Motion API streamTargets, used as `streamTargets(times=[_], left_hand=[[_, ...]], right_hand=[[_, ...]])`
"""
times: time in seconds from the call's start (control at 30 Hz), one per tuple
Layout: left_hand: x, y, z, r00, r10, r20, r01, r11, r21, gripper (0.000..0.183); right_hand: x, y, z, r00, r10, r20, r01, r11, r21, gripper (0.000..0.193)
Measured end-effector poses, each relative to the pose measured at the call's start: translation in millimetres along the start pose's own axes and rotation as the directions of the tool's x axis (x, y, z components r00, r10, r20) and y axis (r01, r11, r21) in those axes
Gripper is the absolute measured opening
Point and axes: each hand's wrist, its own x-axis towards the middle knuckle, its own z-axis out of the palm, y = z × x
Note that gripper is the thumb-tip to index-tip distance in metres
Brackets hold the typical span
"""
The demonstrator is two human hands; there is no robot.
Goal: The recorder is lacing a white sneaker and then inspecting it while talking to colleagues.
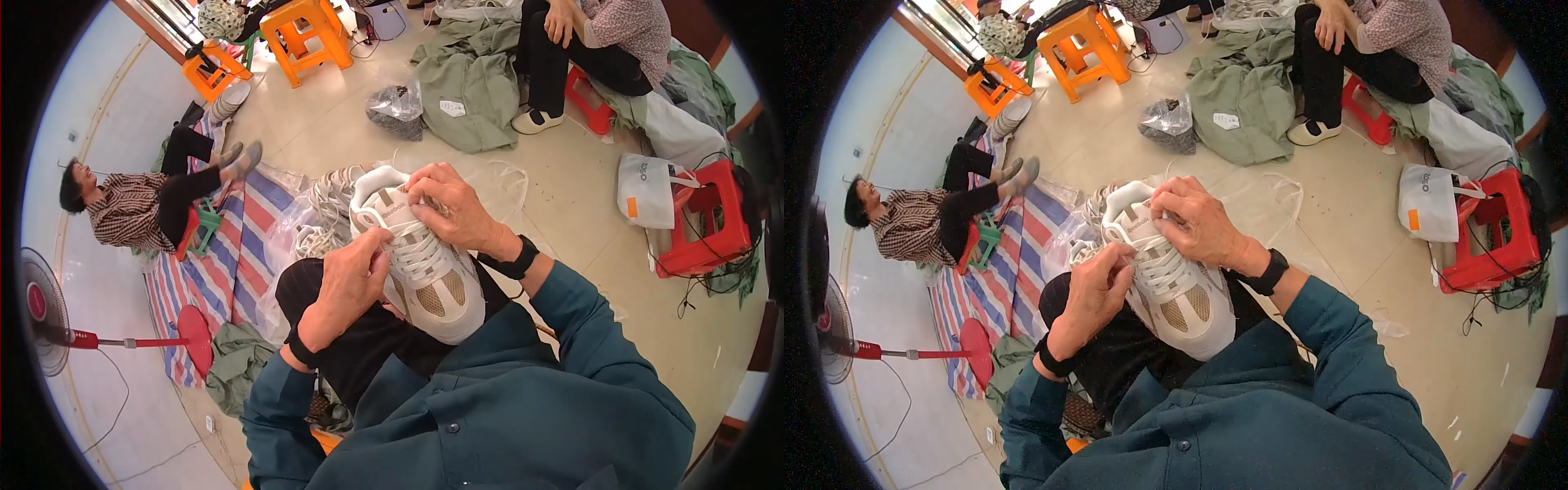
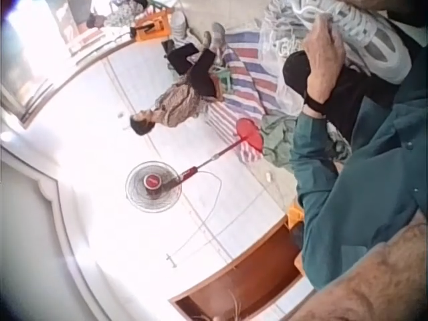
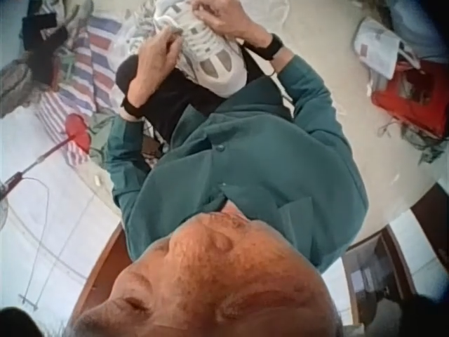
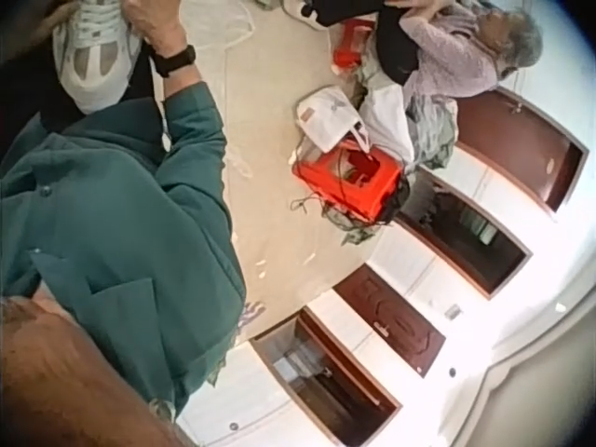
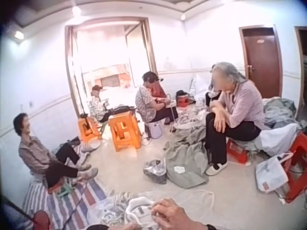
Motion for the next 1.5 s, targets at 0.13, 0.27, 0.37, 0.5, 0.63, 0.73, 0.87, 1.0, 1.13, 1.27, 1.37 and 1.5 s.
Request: streamTargets(times=[0.13,0.27,0.37,0.5,0.63,0.73,0.87,1.0,1.13,1.27,1.37,1.5], left_hand=[[-1,4,4,0.987,0.099,-0.125,-0.093,0.994,0.056,0.021],[2,3,7,0.998,0.064,0.03,-0.07,0.948,0.31,0.009],[6,5,18,0.996,0.047,0.072,-0.062,0.972,0.224,0.015],[5,-6,21,0.999,0.053,0.003,-0.053,0.994,0.09,0.014],[8,-10,21,0.999,0.038,-0.019,-0.038,0.999,0.005,0.012],[14,-12,17,0.999,0.008,0.035,-0.008,1.0,0.023,0.011],[18,-19,14,0.992,0.003,0.124,-0.009,0.999,0.05,0.013],[20,-23,10,0.986,0.037,0.163,-0.045,0.998,0.045,0.014],[9,-20,7,0.983,0.036,0.181,-0.025,0.998,-0.064,0.012],[-2,-22,12,0.985,0.071,0.155,-0.047,0.987,-0.153,0.014],[0,-36,19,0.992,0.085,0.098,-0.065,0.98,-0.189,0.012],[-4,-35,9,0.998,-0.026,0.06,0.039,0.974,-0.222,0.01]], right_hand=[[6,-5,3,0.999,-0.028,0.02,0.028,1.0,0.001,0.009],[2,-5,4,0.997,-0.04,0.067,0.042,0.999,-0.032,0.012],[-3,-9,-3,0.998,-0.031,0.048,0.032,0.999,-0.022,0.012],[-7,-13,-1,0.995,0.039,0.088,-0.042,0.998,0.035,0.012],[4,-18,1,0.997,0.039,0.068,-0.044,0.996,0.075,0.011],[-2,-12,0,0.996,0.022,0.086,-0.024,0.999,0.028,0.011],[4,-9,4,0.992,0.054,0.111,-0.059,0.997,0.047,0.011],[4,-9,4,0.993,0.043,0.107,-0.05,0.997,0.063,0.01],[-3,-17,-1,0.99,0.036,0.133,-0.044,0.997,0.061,0.009],[-14,-20,-4,0.988,0.074,0.137,-0.083,0.994,0.065,0.01],[-15,-3,-2,0.989,0.033,0.141,-0.036,0.999,0.017,0.013],[-3,-2,-4,0.977,0.089,0.194,-0.11,0.989,0.1,0.016]])
